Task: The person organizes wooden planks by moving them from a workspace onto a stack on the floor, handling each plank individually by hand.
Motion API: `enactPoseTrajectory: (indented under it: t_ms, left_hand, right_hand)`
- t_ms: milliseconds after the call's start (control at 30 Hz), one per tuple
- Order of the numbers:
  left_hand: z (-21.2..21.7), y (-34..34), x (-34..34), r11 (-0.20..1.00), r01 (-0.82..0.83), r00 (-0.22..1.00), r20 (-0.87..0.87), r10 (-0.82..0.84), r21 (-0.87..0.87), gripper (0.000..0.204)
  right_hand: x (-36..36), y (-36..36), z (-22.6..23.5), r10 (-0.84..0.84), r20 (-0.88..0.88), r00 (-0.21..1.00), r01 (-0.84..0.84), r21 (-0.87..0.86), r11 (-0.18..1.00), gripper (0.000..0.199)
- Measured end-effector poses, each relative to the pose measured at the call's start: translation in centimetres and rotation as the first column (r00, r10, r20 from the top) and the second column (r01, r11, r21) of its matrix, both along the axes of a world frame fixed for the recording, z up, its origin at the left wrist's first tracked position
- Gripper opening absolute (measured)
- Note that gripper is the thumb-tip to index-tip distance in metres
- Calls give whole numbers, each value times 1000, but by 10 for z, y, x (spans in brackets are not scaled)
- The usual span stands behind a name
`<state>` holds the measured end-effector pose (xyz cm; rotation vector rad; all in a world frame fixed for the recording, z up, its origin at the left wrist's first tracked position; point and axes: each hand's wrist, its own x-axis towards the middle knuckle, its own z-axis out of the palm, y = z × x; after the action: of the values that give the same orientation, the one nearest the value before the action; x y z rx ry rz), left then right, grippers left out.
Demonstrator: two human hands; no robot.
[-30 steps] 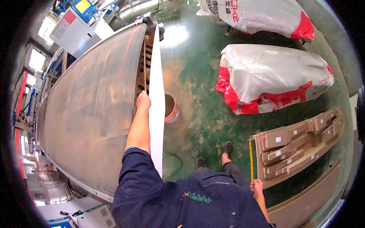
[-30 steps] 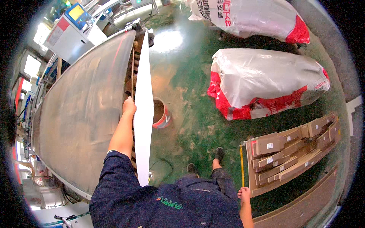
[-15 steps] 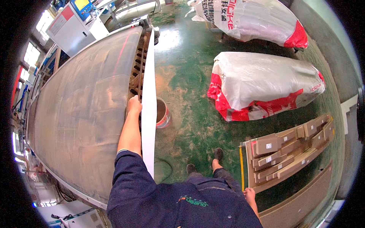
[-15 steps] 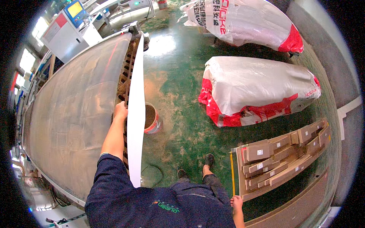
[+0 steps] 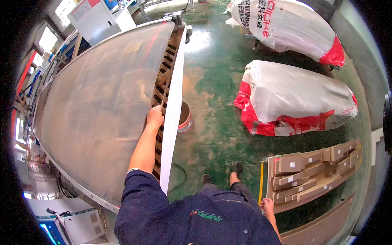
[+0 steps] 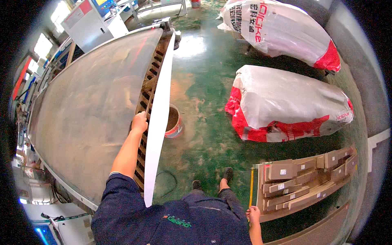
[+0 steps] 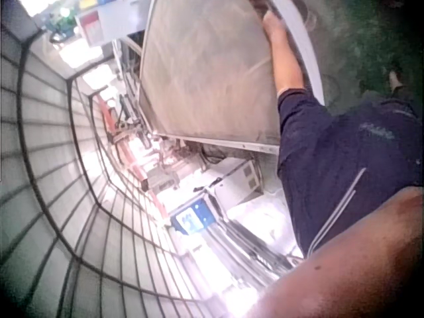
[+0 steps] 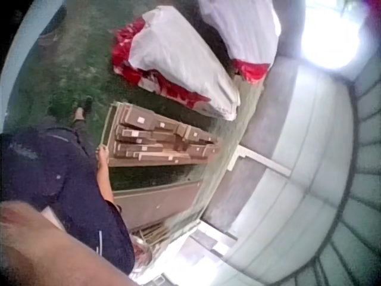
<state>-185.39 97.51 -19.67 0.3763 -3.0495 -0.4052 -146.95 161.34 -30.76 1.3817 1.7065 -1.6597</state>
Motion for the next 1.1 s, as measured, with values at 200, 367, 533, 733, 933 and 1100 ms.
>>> enactPoseTrajectory:
  t_ms: [200,367,533,733,933,1100]
  left_hand:
    - [11,8,41,998,56,998,-33,-56,-28,8]
    - [13,24,80,999,26,1000,-6,-26,-44,11]
    - [24,35,129,999,5,1000,18,-5,-41,18]
    - [53,46,187,994,-98,995,16,97,53,13]
    - [51,46,170,956,-186,969,-120,217,227,20]
    - [42,43,108,931,-228,937,-197,290,285,17]
  right_hand:
    - [-6,-1,-7,131,32,991,-132,30,991,19]
    - [-22,-8,-7,165,74,983,-169,57,984,17]
    - [-29,-1,-26,136,10,991,-136,-34,990,21]
    - [-45,-9,-22,160,20,987,-159,-44,986,20]
    - [-55,-14,-19,232,44,972,-232,-18,973,21]
    - [-54,-8,-24,176,18,984,-176,-29,984,21]
